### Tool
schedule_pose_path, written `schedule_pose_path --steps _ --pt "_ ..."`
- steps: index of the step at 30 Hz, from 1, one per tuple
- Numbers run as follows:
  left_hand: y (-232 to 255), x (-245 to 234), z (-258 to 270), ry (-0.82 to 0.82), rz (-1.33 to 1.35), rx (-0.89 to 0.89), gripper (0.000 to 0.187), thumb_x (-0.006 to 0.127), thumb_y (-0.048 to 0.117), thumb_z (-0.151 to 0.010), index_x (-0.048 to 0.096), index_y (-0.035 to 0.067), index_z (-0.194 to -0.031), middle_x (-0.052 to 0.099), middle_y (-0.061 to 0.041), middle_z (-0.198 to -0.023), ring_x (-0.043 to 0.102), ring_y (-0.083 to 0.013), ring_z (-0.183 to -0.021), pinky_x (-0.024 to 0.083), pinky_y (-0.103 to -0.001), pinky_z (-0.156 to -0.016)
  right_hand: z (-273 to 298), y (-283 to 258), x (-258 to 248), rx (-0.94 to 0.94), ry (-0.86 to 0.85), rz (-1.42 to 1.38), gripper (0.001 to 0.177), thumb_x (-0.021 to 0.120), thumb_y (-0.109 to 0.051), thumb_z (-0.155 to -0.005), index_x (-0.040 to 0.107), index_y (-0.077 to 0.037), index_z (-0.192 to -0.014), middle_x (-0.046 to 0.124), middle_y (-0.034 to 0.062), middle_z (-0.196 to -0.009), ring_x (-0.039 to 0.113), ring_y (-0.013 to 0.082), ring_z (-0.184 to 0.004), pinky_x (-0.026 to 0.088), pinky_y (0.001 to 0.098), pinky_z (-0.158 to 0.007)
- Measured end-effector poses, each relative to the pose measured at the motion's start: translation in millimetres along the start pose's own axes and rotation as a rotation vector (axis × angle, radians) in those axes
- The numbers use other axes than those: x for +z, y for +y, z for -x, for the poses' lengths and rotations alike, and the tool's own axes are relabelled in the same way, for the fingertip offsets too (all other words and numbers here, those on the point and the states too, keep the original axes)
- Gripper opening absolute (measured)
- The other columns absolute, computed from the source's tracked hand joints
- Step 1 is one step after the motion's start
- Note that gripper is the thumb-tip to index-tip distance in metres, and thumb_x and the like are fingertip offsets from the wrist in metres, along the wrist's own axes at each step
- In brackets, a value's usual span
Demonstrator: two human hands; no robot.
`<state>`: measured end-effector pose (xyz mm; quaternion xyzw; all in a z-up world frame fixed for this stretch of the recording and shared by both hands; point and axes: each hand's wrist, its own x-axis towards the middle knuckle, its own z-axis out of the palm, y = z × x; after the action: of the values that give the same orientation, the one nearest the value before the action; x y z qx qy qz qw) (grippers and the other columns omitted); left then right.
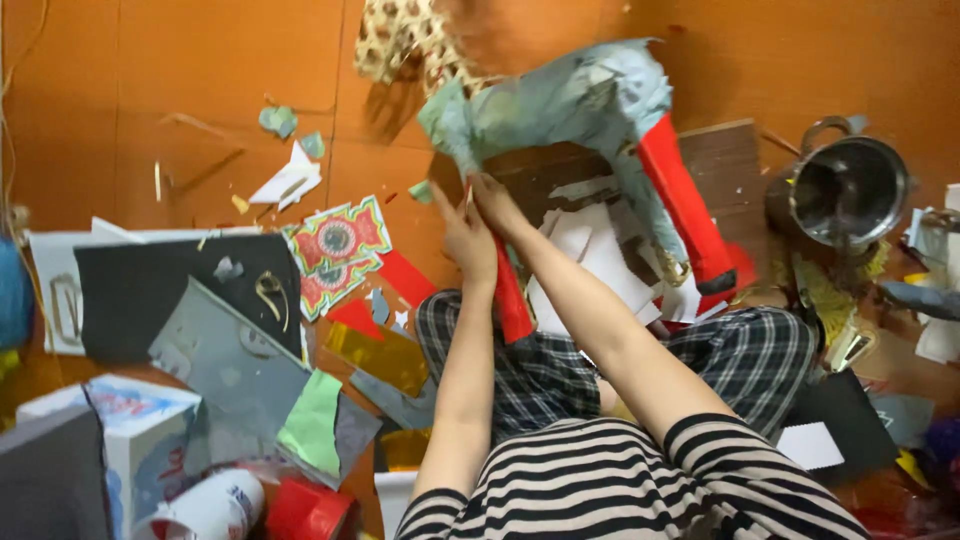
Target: Decorating a paper-mache animal structure by wrapping red paper strips around its legs
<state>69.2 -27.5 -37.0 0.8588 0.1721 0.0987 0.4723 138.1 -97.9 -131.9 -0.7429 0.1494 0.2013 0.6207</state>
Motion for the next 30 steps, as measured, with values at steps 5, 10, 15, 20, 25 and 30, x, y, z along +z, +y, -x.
schedule_pose_path --steps 5,10,15,20,25,30 --pt "-40.2 19.2 -13.7 -0.049 -0.238 0.147 0.077 0.061 0.012 -0.111 0.021 0.017 -0.177 0.080 -0.027 -0.118 0.081 -0.0416 -0.103 0.066 -0.054 -0.084 90.1 -43.0 -89.1 -0.479 0.205 0.206 0.052 0.055 -0.031 -0.115 0.051 0.001 -0.156 0.058 0.0329 -0.143 0.055 0.0505 -0.137 0.042 0.0590 -0.119" --pt "-26.2 19.2 -12.0 -0.087 -0.290 0.257 0.071 0.064 0.012 -0.109 0.030 0.008 -0.171 0.076 -0.039 -0.120 0.075 -0.0582 -0.103 0.057 -0.071 -0.086 175.7 38.4 -271.3 -0.712 0.773 0.363 0.025 0.070 -0.002 -0.101 0.079 -0.011 -0.122 0.070 0.0100 -0.105 0.068 0.0349 -0.102 0.053 0.0438 -0.095" --pt "-38.9 17.1 -19.9 -0.083 -0.330 0.322 0.070 0.071 0.017 -0.104 0.042 0.009 -0.167 0.073 -0.028 -0.139 0.073 -0.0482 -0.119 0.058 -0.058 -0.099 174.4 260.4 -456.0 0.380 0.811 1.260 0.032 0.086 -0.037 -0.093 0.089 -0.015 -0.116 0.073 0.0254 -0.124 0.061 0.0497 -0.118 0.052 0.0658 -0.078" --pt "-50.1 20.0 -25.4 -0.112 -0.270 0.385 0.068 0.077 0.006 -0.096 0.050 -0.002 -0.158 0.064 -0.033 -0.145 0.063 -0.0491 -0.135 0.049 -0.055 -0.117 179.9 333.6 -492.3 0.380 0.877 1.233 0.039 0.056 -0.013 -0.111 0.072 -0.003 -0.145 0.068 0.0275 -0.099 0.076 0.0498 -0.078 0.049 0.0654 -0.052" --pt "-72.2 31.8 -35.2 -0.095 -0.241 0.363 0.058 0.075 0.011 -0.101 0.055 0.000 -0.155 0.060 -0.032 -0.144 0.059 -0.0507 -0.138 0.046 -0.056 -0.119 200.8 260.1 -474.4 0.477 0.489 1.155 0.041 0.048 -0.013 -0.107 0.085 0.000 -0.119 0.079 0.0341 -0.105 0.077 0.0540 -0.088 0.048 0.0649 -0.060" --pt "-65.7 35.3 -33.4 -0.027 -0.172 0.437 0.037 0.062 0.009 -0.110 0.067 -0.004 -0.145 0.063 -0.035 -0.133 0.062 -0.0541 -0.131 0.049 -0.058 -0.115 232.7 237.4 -476.0 0.442 0.505 1.101 0.039 0.049 -0.021 -0.108 0.075 -0.017 -0.137 0.083 0.0294 -0.106 0.079 0.0554 -0.098 0.055 0.0674 -0.067"
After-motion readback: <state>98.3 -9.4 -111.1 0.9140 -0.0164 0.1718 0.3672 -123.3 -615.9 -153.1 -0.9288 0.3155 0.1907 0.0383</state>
